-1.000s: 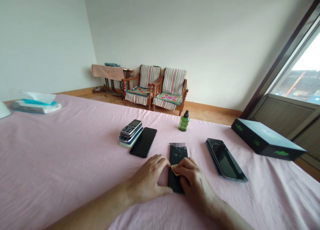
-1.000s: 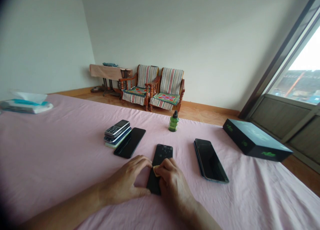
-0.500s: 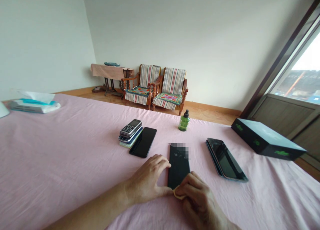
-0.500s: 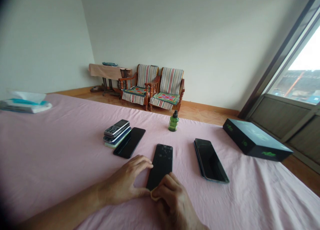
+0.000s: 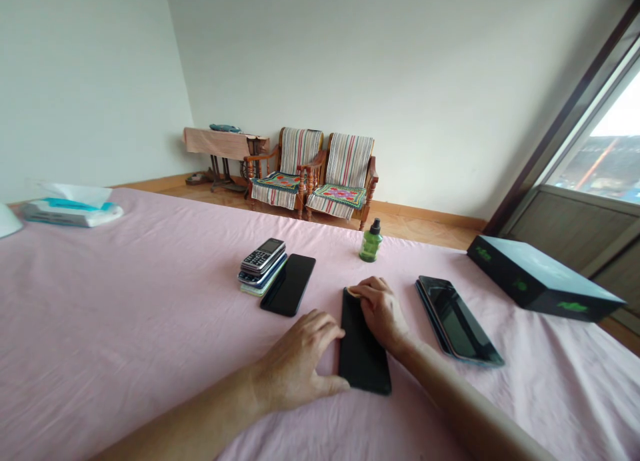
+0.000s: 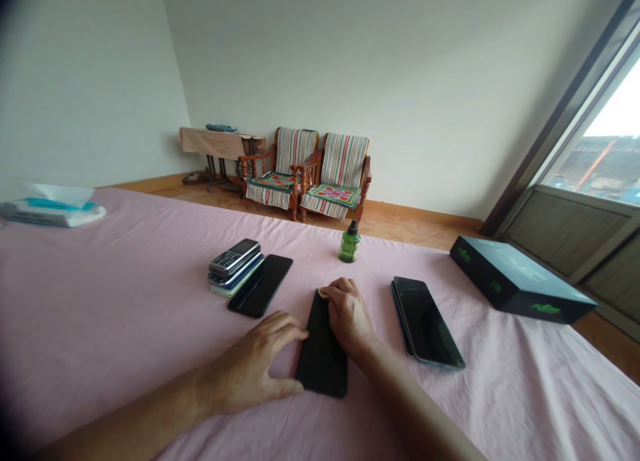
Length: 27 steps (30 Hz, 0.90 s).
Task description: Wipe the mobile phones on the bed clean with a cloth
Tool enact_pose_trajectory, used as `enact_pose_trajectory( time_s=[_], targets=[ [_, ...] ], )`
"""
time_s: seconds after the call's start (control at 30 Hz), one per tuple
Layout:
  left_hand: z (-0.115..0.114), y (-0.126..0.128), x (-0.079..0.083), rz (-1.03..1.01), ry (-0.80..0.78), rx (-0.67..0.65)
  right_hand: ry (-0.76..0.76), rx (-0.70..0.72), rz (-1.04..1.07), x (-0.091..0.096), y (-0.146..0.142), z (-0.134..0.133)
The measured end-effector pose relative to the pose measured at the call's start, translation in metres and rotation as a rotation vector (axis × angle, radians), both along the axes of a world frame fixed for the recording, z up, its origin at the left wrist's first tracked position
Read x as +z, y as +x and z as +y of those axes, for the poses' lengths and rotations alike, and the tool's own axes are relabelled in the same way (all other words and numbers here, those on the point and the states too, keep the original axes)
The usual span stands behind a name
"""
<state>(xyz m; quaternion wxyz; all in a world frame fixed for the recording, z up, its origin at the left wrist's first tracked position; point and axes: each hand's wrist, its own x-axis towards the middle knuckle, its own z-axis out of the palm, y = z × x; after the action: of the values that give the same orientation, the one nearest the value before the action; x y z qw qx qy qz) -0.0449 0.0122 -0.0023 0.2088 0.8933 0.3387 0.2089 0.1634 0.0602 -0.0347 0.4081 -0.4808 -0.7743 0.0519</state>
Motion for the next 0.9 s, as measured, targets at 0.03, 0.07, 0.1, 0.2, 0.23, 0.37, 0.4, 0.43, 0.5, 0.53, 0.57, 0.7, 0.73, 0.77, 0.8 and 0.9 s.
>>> enact_pose_trajectory(
  time_s=[0.03,0.07,0.1,0.2,0.23,0.37,0.4,0.43,0.5,0.53,0.57,0.7,0.73,0.77,0.8,0.9],
  targets=[
    [0.0,0.0,0.0,0.002,0.002,-0.001,-0.002,0.014,-0.006,-0.001,-0.001,0.003],
    [0.0,0.0,0.0,0.006,0.003,-0.003,-0.006,0.028,-0.013,-0.002,-0.003,0.004],
    [0.0,0.0,-0.001,0.009,0.005,-0.004,-0.01,0.041,-0.019,-0.002,-0.004,0.004],
    [0.0,-0.001,0.0,0.013,0.008,-0.008,-0.023,0.075,-0.038,0.001,-0.007,-0.003],
    [0.0,-0.001,0.001,0.012,0.006,-0.007,-0.028,0.086,-0.043,0.002,-0.008,-0.007],
    [-0.002,0.0,0.006,-0.013,-0.021,0.01,-0.043,0.127,-0.054,0.007,-0.012,-0.028],
    [-0.003,0.0,0.008,-0.019,-0.032,0.023,-0.047,0.14,-0.049,0.007,-0.013,-0.034],
    [-0.003,0.0,0.008,-0.025,-0.042,0.04,-0.055,0.155,-0.042,0.007,-0.013,-0.039],
    [-0.004,0.0,0.008,-0.036,-0.061,0.074,-0.078,0.18,-0.028,0.008,-0.014,-0.049],
    [-0.004,0.0,0.008,-0.043,-0.068,0.084,-0.09,0.189,-0.021,0.008,-0.015,-0.053],
    [-0.003,0.0,0.007,-0.051,-0.074,0.088,-0.1,0.195,-0.017,0.009,-0.015,-0.056],
    [-0.001,-0.001,0.002,-0.078,-0.09,0.054,-0.12,0.208,0.002,0.012,-0.017,-0.067],
    [-0.001,-0.002,0.001,-0.078,-0.093,0.042,-0.121,0.21,0.007,0.013,-0.018,-0.07],
    [0.0,-0.002,0.001,-0.075,-0.095,0.029,-0.121,0.213,0.012,0.014,-0.019,-0.072],
    [0.0,-0.003,0.0,-0.071,-0.095,0.018,-0.12,0.218,0.019,0.014,-0.019,-0.074],
    [0.0,-0.004,0.0,-0.064,-0.081,-0.014,-0.139,0.235,0.034,0.014,-0.021,-0.08]
  ],
)
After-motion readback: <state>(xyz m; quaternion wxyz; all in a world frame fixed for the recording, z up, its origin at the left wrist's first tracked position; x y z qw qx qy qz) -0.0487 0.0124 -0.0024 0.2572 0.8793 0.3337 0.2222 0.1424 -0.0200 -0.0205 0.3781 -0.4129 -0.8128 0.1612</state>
